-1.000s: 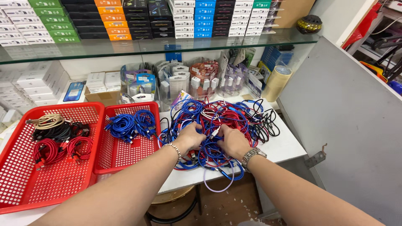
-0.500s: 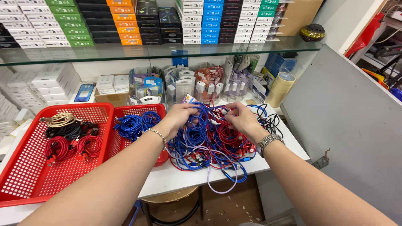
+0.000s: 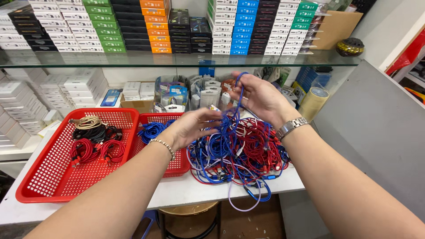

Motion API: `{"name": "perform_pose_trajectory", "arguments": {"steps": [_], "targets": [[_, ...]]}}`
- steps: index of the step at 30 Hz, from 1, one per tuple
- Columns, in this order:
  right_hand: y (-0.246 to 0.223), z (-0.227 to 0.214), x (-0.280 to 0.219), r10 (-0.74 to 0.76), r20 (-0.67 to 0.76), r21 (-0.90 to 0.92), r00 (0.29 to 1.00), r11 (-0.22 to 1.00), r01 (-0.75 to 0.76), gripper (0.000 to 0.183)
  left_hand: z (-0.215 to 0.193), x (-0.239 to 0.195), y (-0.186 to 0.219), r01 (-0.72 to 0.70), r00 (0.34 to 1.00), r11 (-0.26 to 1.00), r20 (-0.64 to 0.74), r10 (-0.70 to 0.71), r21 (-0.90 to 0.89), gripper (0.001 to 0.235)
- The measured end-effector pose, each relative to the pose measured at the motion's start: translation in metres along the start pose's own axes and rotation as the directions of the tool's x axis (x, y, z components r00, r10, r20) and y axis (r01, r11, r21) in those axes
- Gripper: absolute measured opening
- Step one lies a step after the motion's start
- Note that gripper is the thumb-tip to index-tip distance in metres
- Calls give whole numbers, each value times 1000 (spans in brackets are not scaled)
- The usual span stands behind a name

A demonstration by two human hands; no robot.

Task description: The person untangles and coils various colored USB cables from a large pile on a table. They separate the cables by color and place the coiled bundles into two red plastic baskets. The process involves handling red, blue, white, and black cables.

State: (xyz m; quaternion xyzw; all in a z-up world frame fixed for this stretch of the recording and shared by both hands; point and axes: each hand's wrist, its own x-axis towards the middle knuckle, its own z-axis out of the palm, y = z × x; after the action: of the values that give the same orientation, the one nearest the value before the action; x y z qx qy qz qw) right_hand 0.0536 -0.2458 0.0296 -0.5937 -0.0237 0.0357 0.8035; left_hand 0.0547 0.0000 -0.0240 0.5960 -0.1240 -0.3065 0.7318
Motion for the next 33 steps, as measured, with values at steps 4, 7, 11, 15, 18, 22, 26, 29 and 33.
{"name": "perform_pose_trajectory", "arguments": {"steps": [4,7,11,15,18,22,26,29,33], "targets": [[-6,42,-41,126,114,-436,985,898,-65,32,-16,27,-10,-166,935,952,-266,235,259,46],[-9,52,-51,248,213,-503,945,857,-111,32,-11,51,-22,-525,814,665,86,574,530,48],[-30,26,-49,270,253,-500,929,858,-113,27,3,69,-24,-330,940,841,63,337,429,37],[-57,-16,-56,146,-126,-699,981,689,-192,25,-7,46,-2,-166,984,959,-31,177,229,34],[-50,-24,-52,-2,-297,-772,955,589,-239,24,-3,30,18,-131,991,953,29,128,271,37],[-21,-11,-39,106,-141,-781,984,599,-176,23,30,33,21,-78,993,814,121,9,576,38],[-2,-3,-25,164,22,-676,986,729,-107,26,45,35,13,-428,896,407,318,311,807,40],[6,-7,-18,95,-75,-734,993,669,-120,24,49,29,10,-418,905,446,320,280,792,35],[7,-33,-25,-24,-255,-854,967,474,-213,26,21,13,24,-114,993,764,94,70,635,29]]}}
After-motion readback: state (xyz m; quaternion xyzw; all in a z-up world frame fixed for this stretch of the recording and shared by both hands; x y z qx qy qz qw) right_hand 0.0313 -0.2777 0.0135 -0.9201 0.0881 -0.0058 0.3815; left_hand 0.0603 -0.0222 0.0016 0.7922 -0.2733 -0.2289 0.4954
